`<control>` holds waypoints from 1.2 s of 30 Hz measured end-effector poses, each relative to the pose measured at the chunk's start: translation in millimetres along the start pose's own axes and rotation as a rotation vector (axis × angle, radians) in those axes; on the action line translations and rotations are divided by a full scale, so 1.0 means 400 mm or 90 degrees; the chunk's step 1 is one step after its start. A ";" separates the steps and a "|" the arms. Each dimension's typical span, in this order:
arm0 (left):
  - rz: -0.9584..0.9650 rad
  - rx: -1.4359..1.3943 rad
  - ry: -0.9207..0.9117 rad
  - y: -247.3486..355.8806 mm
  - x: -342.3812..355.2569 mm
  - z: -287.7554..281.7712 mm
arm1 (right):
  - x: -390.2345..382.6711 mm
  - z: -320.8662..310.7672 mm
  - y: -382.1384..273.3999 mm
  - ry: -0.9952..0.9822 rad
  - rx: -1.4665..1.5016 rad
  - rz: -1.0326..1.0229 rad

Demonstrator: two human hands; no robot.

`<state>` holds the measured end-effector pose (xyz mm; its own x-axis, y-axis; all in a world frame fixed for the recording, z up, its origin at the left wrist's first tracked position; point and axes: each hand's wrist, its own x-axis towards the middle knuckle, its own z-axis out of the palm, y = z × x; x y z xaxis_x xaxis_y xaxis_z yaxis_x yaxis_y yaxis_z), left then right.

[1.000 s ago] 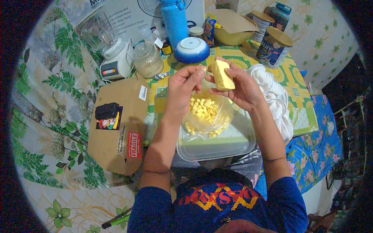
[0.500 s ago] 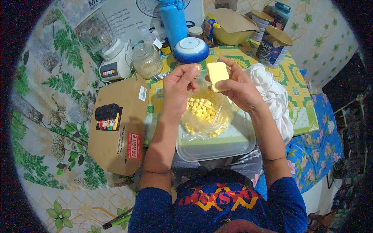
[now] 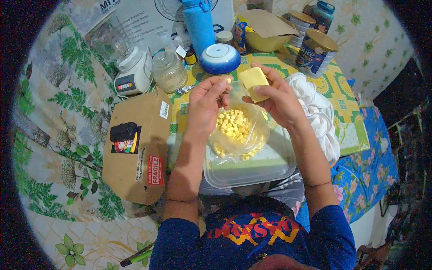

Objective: The person breaks a block of yellow food into smaller pieces by hand over a clear plastic container and places the pieces into the container.

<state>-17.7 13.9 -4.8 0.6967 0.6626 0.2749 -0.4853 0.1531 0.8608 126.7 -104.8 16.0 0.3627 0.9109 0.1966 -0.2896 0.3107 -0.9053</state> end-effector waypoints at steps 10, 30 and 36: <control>0.004 -0.010 -0.018 -0.003 0.002 -0.003 | 0.025 -0.032 0.012 -0.092 0.374 0.142; 0.063 0.132 0.011 0.004 -0.016 0.045 | 0.004 -0.002 0.012 -0.048 0.163 0.030; 0.092 0.166 0.002 -0.004 -0.017 0.041 | -0.013 0.011 0.021 -0.016 0.029 -0.070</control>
<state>-13.0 -3.0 -1.2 0.6279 0.6666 0.4018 -0.4274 -0.1362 0.8938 118.5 -105.7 9.1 0.3725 0.8772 0.3029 -0.2891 0.4199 -0.8603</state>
